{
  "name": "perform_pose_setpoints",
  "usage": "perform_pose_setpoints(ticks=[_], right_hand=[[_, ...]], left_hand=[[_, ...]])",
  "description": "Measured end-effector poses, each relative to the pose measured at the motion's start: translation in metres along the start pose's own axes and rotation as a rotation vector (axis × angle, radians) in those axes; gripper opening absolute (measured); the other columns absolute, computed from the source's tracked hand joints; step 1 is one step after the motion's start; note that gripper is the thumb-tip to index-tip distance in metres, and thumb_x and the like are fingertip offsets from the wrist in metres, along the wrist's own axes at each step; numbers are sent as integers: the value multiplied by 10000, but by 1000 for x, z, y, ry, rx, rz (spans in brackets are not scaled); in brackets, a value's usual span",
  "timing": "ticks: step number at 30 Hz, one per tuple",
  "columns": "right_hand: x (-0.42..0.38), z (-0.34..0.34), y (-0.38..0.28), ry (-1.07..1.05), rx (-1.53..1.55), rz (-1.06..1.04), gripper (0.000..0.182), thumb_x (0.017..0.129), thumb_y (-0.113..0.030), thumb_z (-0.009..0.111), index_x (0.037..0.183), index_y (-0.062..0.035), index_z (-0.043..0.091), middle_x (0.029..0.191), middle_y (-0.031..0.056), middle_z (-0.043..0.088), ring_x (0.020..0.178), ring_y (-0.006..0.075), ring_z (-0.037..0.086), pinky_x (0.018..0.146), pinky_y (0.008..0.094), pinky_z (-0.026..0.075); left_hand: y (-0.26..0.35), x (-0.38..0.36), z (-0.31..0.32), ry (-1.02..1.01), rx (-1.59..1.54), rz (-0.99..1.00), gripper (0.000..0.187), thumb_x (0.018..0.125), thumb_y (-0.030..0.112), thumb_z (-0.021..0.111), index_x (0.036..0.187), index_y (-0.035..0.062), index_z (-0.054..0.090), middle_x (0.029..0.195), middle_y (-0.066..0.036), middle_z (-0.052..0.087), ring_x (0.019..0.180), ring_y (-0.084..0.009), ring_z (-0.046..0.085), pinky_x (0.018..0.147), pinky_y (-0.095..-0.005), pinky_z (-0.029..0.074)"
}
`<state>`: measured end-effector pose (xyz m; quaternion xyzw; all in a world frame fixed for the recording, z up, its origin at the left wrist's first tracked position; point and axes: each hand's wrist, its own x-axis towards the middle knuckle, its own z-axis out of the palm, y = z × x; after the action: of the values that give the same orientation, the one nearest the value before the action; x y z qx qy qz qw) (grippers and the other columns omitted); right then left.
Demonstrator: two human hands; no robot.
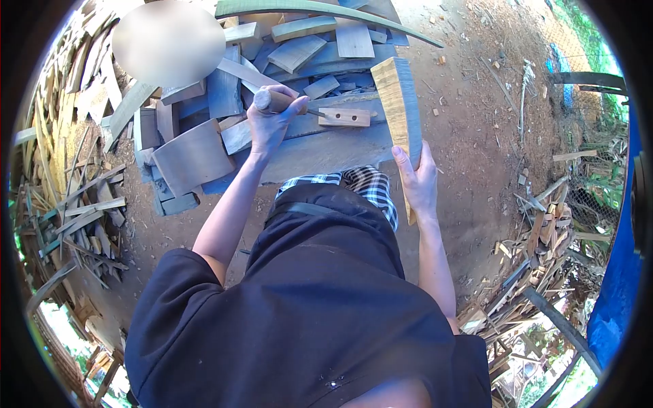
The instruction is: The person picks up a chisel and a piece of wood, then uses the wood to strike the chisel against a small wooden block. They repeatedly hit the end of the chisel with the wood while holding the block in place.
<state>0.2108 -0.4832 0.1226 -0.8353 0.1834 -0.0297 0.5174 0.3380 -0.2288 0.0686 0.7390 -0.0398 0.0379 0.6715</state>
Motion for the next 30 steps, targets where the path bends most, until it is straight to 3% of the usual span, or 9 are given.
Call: perform_pose_setpoints(ticks=[6,11,14,16,19,22,24,27,30], right_hand=[[19,17,-66,-100,-26,-143,469,871,-428,692,1076,-24,572,804,161,700,773,295,719,648,396,539],[16,33,-122,-189,-219,-633,435,868,-432,676,1058,-66,533,746,140,695,633,322,702,530,397,541],[31,40,-114,-363,-661,-537,419,860,-432,681,1014,-74,526,705,145,686,615,308,702,518,396,540],[32,41,-122,-355,-655,-581,420,857,-425,685,1012,-68,525,677,156,678,608,307,702,507,390,544],[17,39,-132,-225,-283,-678,450,872,-432,669,1066,-55,520,687,159,677,608,323,698,545,407,556],[23,48,-111,-345,-636,-509,443,863,-415,689,1064,-57,523,684,150,676,610,319,700,543,395,551],[31,46,-110,-350,-640,-594,445,863,-417,688,1063,-56,519,681,152,674,602,322,697,538,399,550],[26,45,-117,-318,-489,-633,444,867,-421,678,1061,-60,508,674,162,672,598,339,693,532,418,554],[20,47,-116,-174,-244,-671,448,843,-439,688,1021,-62,523,665,161,674,585,312,694,506,403,549]], left_hand=[[-13,-6,24,15,31,14,215,756,127,842,845,51,661,822,2,669,748,-67,607,704,-246,524],[5,-14,27,-10,19,98,230,714,11,804,911,0,686,822,-46,724,759,-81,657,686,-255,533],[-15,-10,31,-44,-95,117,211,699,25,816,861,0,684,788,-42,724,732,-89,668,664,-258,532],[-18,-7,31,11,-222,38,191,699,32,815,836,0,686,763,-57,720,712,-97,674,637,-261,529],[-27,-14,27,47,-188,-15,175,715,29,800,853,1,697,745,-76,714,703,-98,675,614,-264,526],[-22,-7,29,55,48,212,140,720,12,775,843,17,711,727,-85,710,689,-127,685,628,-277,530],[-13,-5,31,72,11,182,134,718,-16,754,840,19,711,720,-81,711,684,-145,689,635,-282,531],[-25,-8,26,59,-223,-51,135,716,-23,763,831,10,703,750,-78,716,703,-101,675,634,-262,525],[-24,-12,27,16,-131,21,165,718,-18,774,855,2,684,785,-54,717,722,-77,654,645,-250,523]])
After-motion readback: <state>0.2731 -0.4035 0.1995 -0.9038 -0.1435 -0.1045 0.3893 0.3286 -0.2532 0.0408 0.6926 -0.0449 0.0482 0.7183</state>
